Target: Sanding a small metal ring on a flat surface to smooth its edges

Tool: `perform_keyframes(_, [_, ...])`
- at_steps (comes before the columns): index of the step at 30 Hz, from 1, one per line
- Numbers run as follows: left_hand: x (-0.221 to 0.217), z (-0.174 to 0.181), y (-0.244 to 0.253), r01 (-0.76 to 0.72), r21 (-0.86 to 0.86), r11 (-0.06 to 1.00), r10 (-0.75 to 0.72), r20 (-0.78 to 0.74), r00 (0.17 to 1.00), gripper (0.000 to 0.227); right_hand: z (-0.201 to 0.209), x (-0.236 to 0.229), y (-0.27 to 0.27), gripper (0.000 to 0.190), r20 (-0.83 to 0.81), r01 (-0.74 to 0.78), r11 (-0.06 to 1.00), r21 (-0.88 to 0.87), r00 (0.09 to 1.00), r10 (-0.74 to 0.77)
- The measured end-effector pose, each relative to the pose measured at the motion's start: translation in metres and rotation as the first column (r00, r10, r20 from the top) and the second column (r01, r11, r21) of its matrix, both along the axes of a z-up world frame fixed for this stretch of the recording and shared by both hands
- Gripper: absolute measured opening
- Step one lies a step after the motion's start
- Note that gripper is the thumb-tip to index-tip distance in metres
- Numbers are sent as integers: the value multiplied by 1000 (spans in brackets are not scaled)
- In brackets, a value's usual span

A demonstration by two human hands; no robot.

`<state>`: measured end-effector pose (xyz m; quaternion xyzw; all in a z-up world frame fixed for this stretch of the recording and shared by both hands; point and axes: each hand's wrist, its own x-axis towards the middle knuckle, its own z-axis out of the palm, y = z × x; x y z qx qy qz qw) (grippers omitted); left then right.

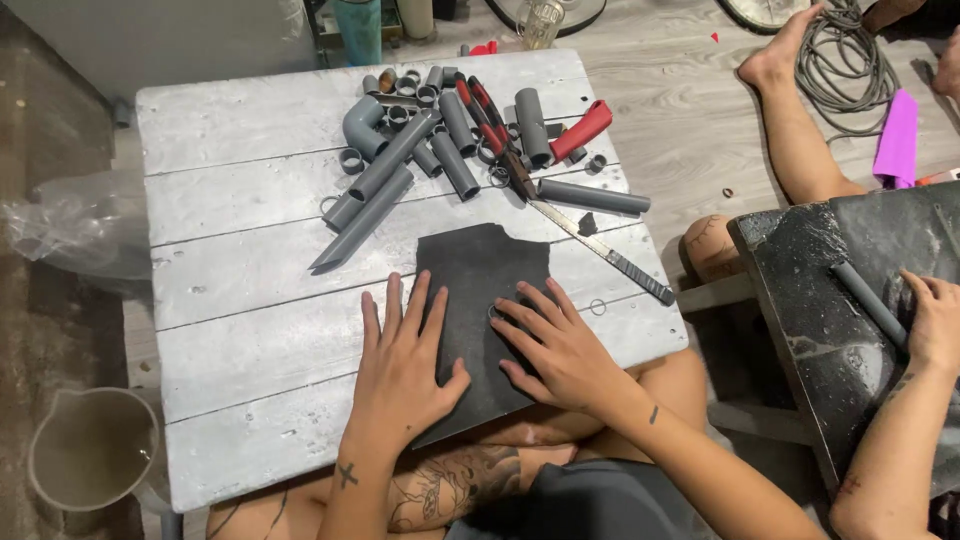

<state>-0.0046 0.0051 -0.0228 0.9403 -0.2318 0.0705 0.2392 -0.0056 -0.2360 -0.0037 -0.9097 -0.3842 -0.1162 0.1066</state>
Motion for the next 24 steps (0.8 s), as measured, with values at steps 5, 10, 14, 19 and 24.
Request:
perform_keyframes(5, [-1, -8, 0, -35, 95, 995, 31, 45, 999, 83, 5, -2, -1, 43, -3, -6, 999, -50, 1000, 6])
perform_keyframes(10, [-1, -7, -2, -50, 96, 994, 45, 51, 998, 83, 8, -11, -12, 42, -23, -27, 997, -66, 999, 26])
perform_keyframes(14, [-1, -10, -2, -46, 93, 995, 44, 28, 999, 83, 11, -22, -18, 44, -48, -49, 993, -107, 998, 44])
perform_keyframes(19, [-1, -9, -2, -48, 87, 995, 45, 34, 998, 83, 14, -33, -12, 45, -109, -70, 994, -89, 992, 60])
perform_keyframes(24, [0, -9, -1, -39, 105, 994, 38, 15, 999, 83, 13, -14, 5, 43, -119, -100, 993, -63, 989, 92])
